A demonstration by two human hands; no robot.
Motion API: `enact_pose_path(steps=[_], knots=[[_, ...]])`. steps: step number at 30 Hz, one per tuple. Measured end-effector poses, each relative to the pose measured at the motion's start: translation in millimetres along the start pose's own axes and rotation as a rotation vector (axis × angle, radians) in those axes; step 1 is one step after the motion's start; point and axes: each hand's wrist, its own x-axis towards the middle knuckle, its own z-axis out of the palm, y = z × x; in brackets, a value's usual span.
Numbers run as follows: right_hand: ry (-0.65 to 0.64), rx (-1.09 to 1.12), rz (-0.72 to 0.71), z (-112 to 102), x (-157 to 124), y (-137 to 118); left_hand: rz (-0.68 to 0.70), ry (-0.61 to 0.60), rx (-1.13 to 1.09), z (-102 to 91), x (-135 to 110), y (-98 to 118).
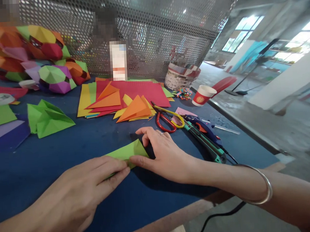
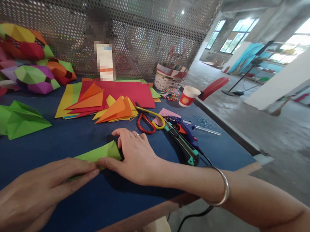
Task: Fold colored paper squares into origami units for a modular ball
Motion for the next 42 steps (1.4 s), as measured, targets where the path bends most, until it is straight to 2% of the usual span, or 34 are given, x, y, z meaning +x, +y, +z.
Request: enact_pose_path(steps=[4,11,20,24,28,31,33,36,38,40,42], knots=[[0.041,-0.048,0.001,5,0,-1,0.157,-0.02,0.092,-6.3,1,2],[0.008,0.017,-0.01,2,1,7,0.23,-0.078,0.14,-21.6,-2,7],[-0.022,0.069,-0.032,-2,2,12,0.191,-0.042,0.233,-28.9,-34,4],[-0.042,0.118,-0.066,-3,3,17,0.067,0.036,0.238,-31.5,-51,8],[-0.021,0.131,-0.104,-2,4,22,0.035,-0.041,0.23,-39.7,-54,10],[-0.022,0.133,-0.127,-3,4,22,0.039,-0.089,0.21,-40.9,-50,8],[-0.027,0.153,-0.125,-4,6,18,0.07,-0.009,0.204,-39.9,-43,7],[0.01,0.191,-0.138,-7,13,8,0.046,-0.063,0.215,-45.3,-25,10],[0.033,0.153,-0.235,-10,22,-2,-0.001,-0.15,0.176,-56.7,-6,15],[-0.061,0.046,-0.317,-14,30,-12,-0.069,-0.166,0.14,-71.2,17,18],[-0.134,-0.068,-0.316,-19,36,-20,-0.145,-0.106,0.064,-83.8,41,17]])
